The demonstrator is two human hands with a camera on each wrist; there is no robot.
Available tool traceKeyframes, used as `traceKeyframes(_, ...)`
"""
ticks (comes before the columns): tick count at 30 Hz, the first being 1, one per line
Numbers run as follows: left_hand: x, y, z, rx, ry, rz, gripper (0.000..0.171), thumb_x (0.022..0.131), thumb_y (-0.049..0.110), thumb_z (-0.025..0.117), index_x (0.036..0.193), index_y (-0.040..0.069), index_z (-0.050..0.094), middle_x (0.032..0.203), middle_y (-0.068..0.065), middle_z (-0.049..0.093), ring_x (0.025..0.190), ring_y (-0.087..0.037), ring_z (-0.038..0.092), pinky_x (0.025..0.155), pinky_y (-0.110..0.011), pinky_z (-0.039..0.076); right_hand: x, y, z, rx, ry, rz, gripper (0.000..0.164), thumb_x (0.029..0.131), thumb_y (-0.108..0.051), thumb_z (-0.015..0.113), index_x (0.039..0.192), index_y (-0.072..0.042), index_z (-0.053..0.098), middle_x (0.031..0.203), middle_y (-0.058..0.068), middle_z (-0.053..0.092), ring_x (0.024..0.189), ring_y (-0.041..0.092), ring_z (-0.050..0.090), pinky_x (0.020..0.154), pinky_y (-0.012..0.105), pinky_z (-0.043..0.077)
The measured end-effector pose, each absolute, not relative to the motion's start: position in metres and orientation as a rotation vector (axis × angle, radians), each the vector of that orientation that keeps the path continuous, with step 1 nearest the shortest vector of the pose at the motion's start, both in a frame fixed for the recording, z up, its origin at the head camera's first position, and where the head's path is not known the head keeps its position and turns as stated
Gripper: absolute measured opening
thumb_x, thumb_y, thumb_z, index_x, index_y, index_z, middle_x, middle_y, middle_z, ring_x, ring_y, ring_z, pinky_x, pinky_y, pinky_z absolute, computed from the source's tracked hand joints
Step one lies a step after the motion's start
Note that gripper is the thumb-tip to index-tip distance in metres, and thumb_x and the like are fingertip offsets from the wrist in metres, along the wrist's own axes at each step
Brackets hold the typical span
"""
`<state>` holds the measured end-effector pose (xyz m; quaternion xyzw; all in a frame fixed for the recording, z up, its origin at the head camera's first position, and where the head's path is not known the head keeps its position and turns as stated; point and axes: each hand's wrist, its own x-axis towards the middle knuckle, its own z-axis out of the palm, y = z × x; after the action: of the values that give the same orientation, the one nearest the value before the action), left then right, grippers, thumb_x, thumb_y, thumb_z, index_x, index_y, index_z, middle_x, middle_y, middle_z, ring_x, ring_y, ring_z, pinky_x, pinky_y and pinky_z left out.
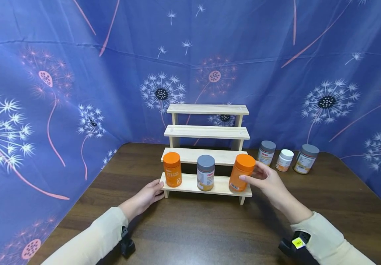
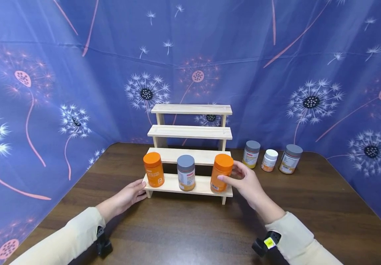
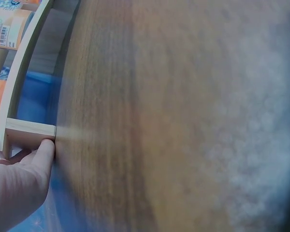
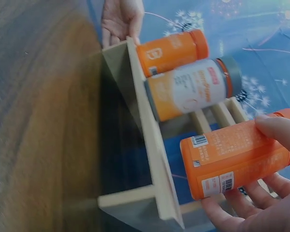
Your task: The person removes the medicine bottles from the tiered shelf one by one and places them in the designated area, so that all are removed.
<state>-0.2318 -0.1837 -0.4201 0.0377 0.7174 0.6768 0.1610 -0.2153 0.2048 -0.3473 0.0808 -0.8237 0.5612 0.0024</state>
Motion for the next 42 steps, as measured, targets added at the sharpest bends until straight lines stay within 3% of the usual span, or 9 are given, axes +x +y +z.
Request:
traceKeyframes(4, -0.232, -0.184, -0.420, 0.113, 2.050, 1.935, 0.052, 0.107, 0.019, 0.030, 0.149, -0.009, 0.019, 0.150, -0.032, 0.031, 0.142, -0.041, 0.027, 0.116, -0.053, 0.028, -0.213, 0.214, -0.342, 0.228, -2.563, 1.756, 0.070, 0.090, -0.032, 0.070, 0.148, -0.010, 0.037, 0.139, 0.009, 0.050, 0.109, 0.001, 0.053, 0.096, 0.023, 0.047)
traceKeyframes(9, -0.231, -0.185, -0.418, 0.150, 2.042, 1.926, 0.053, 0.107, 0.020, 0.029, 0.149, -0.010, 0.017, 0.150, -0.033, 0.030, 0.143, -0.043, 0.025, 0.117, -0.054, 0.026, -0.212, 0.225, -0.341, 0.216, -2.539, 1.760, 0.071, 0.090, -0.032, 0.070, 0.148, -0.010, 0.036, 0.135, 0.000, 0.052, 0.107, -0.005, 0.053, 0.088, 0.011, 0.047)
traceKeyframes(18, -0.233, -0.183, -0.417, 0.105, 2.045, 1.942, 0.052, 0.107, 0.019, 0.031, 0.149, -0.009, 0.019, 0.151, -0.032, 0.030, 0.143, -0.042, 0.026, 0.116, -0.054, 0.028, -0.216, 0.252, -0.343, 0.186, -2.455, 1.770, 0.071, 0.092, -0.027, 0.068, 0.149, -0.006, 0.033, 0.113, -0.029, 0.052, 0.103, -0.011, 0.053, 0.082, 0.006, 0.047)
traceKeyframes(24, -0.234, -0.180, -0.417, 0.098, 2.051, 1.935, 0.052, 0.107, 0.020, 0.031, 0.149, -0.009, 0.019, 0.151, -0.032, 0.030, 0.143, -0.042, 0.026, 0.117, -0.053, 0.028, -0.218, 0.267, -0.348, 0.174, -2.339, 1.882, 0.054, 0.091, -0.021, 0.069, 0.139, -0.016, 0.045, 0.109, -0.026, 0.057, 0.098, -0.011, 0.057, 0.079, 0.009, 0.052)
traceKeyframes(30, -0.233, -0.178, -0.418, 0.103, 2.053, 1.935, 0.051, 0.107, 0.018, 0.031, 0.148, -0.010, 0.020, 0.150, -0.032, 0.032, 0.142, -0.042, 0.028, 0.116, -0.053, 0.028, -0.219, 0.279, -0.354, 0.176, -2.313, 1.895, 0.050, 0.091, -0.020, 0.069, 0.136, -0.019, 0.048, 0.107, -0.026, 0.058, 0.095, -0.011, 0.058, 0.078, 0.011, 0.054)
traceKeyframes(36, -0.232, -0.179, -0.418, 0.081, 2.062, 1.933, 0.050, 0.107, 0.017, 0.030, 0.148, -0.010, 0.020, 0.149, -0.033, 0.032, 0.142, -0.043, 0.027, 0.116, -0.054, 0.028, -0.226, 0.289, -0.361, 0.092, -2.281, 1.934, 0.039, 0.090, -0.018, 0.070, 0.121, -0.032, 0.051, 0.101, -0.026, 0.059, 0.090, -0.010, 0.057, 0.073, 0.011, 0.054)
traceKeyframes(39, -0.232, -0.179, -0.418, 0.070, 2.070, 1.934, 0.050, 0.107, 0.017, 0.030, 0.148, -0.008, 0.021, 0.150, -0.032, 0.032, 0.142, -0.042, 0.027, 0.116, -0.053, 0.029, -0.230, 0.295, -0.364, 0.060, -2.288, 1.934, 0.040, 0.090, -0.020, 0.070, 0.123, -0.030, 0.050, 0.098, -0.028, 0.057, 0.088, -0.011, 0.057, 0.072, 0.010, 0.054)
traceKeyframes(42, -0.231, -0.179, -0.418, 0.055, 2.071, 1.944, 0.050, 0.107, 0.017, 0.031, 0.149, -0.008, 0.022, 0.150, -0.031, 0.033, 0.142, -0.041, 0.028, 0.116, -0.053, 0.029, -0.232, 0.301, -0.368, 0.032, -2.295, 1.943, 0.048, 0.090, -0.020, 0.070, 0.132, -0.020, 0.046, 0.098, -0.028, 0.056, 0.088, -0.013, 0.057, 0.073, 0.010, 0.055)
